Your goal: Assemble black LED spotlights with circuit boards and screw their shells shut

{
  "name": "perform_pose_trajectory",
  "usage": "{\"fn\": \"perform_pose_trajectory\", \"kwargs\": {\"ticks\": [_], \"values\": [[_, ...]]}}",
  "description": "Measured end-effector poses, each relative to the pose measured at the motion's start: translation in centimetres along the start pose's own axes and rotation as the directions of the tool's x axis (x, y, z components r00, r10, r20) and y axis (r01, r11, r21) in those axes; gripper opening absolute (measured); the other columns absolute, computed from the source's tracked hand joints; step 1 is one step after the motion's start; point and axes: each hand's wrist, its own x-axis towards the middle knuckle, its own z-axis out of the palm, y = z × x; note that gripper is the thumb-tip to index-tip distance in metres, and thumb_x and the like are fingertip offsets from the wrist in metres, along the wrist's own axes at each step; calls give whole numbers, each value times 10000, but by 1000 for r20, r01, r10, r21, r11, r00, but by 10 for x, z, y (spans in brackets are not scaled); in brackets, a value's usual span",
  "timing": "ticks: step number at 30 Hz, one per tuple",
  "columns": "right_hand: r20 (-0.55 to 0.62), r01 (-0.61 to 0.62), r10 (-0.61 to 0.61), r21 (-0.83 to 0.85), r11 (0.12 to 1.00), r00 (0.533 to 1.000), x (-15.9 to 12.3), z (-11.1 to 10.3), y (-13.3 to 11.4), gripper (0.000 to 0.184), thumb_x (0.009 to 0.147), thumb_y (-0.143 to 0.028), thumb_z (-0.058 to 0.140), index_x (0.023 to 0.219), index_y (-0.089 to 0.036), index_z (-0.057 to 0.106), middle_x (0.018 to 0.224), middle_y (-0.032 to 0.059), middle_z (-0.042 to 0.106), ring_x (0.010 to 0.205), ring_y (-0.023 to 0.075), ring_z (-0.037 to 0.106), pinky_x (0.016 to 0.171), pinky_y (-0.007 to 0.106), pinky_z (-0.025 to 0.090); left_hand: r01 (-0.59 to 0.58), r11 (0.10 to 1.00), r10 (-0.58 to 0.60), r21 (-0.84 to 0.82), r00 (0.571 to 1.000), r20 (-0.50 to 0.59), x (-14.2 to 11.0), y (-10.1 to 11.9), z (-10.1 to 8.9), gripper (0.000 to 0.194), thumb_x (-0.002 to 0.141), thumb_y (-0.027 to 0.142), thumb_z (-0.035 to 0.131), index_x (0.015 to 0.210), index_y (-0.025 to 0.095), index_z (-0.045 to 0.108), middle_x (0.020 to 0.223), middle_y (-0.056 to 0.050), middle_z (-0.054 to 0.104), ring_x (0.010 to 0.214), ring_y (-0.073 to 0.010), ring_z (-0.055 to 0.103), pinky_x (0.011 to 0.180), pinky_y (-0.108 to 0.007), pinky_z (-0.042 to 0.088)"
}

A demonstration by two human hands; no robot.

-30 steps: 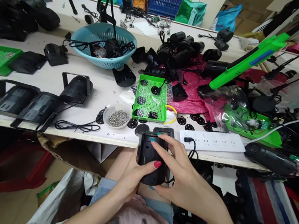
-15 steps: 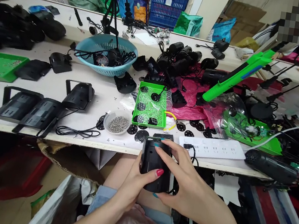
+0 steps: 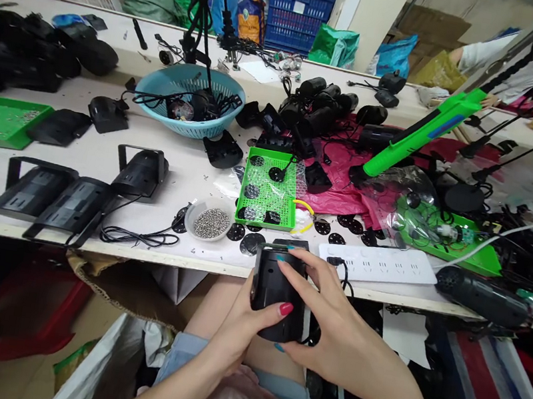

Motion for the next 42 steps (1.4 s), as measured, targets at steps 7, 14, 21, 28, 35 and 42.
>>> {"fn": "perform_pose_trajectory", "kwargs": {"ticks": [7,14,21,28,35,42], "values": [[-29,18,-19,-31,999,999,-3,-1,-3,896,792,-130,630,1574,-303,228,1590,127,248,1519,315,231,1175,554,390,26,1000,-26,0,1000,16,-1,-4,-2,617,692,323,875,1261,209,664,1302,-112,692,1261,-343,593,1037,-421,484],[-40,6,-9,-72,997,999,-4,-1,-9,862,806,-150,619,1566,-276,233,1585,136,249,1522,299,233,1157,515,427,30,1000,-30,-4,999,-18,-3,-2,4,729,652,320,895,1321,210,626,1293,-124,694,1249,-356,598,1037,-442,474],[-56,-5,0,-97,995,998,-7,-2,-10,900,768,-143,647,1558,-293,242,1586,142,258,1506,335,277,1125,528,467,11,998,-9,-68,1000,28,-5,2,7,760,637,356,901,1330,231,615,1282,-128,698,1224,-362,614,1021,-455,484],[-22,-1,-2,-102,995,1000,-6,0,-12,962,724,-70,591,1566,-319,198,1601,123,236,1515,324,259,1115,499,482,10,995,-9,-96,1000,5,-6,-3,2,719,656,357,885,1310,202,629,1283,-140,693,1237,-376,600,1053,-488,457],[-38,-26,22,-112,993,999,-3,0,-12,937,728,-85,589,1558,-334,233,1601,90,247,1511,296,273,1154,485,438,-8,990,14,-138,999,45,-6,-1,2,745,670,335,876,1347,197,599,1282,-141,693,1249,-379,592,1062,-500,450],[-51,-14,8,-104,994,999,-1,0,-7,943,722,-81,590,1559,-339,241,1602,78,252,1507,270,293,1162,450,433,-29,985,40,-167,997,62,-4,-1,1,730,667,310,877,1337,202,606,1292,-138,692,1248,-368,598,1063,-485,449]]}}
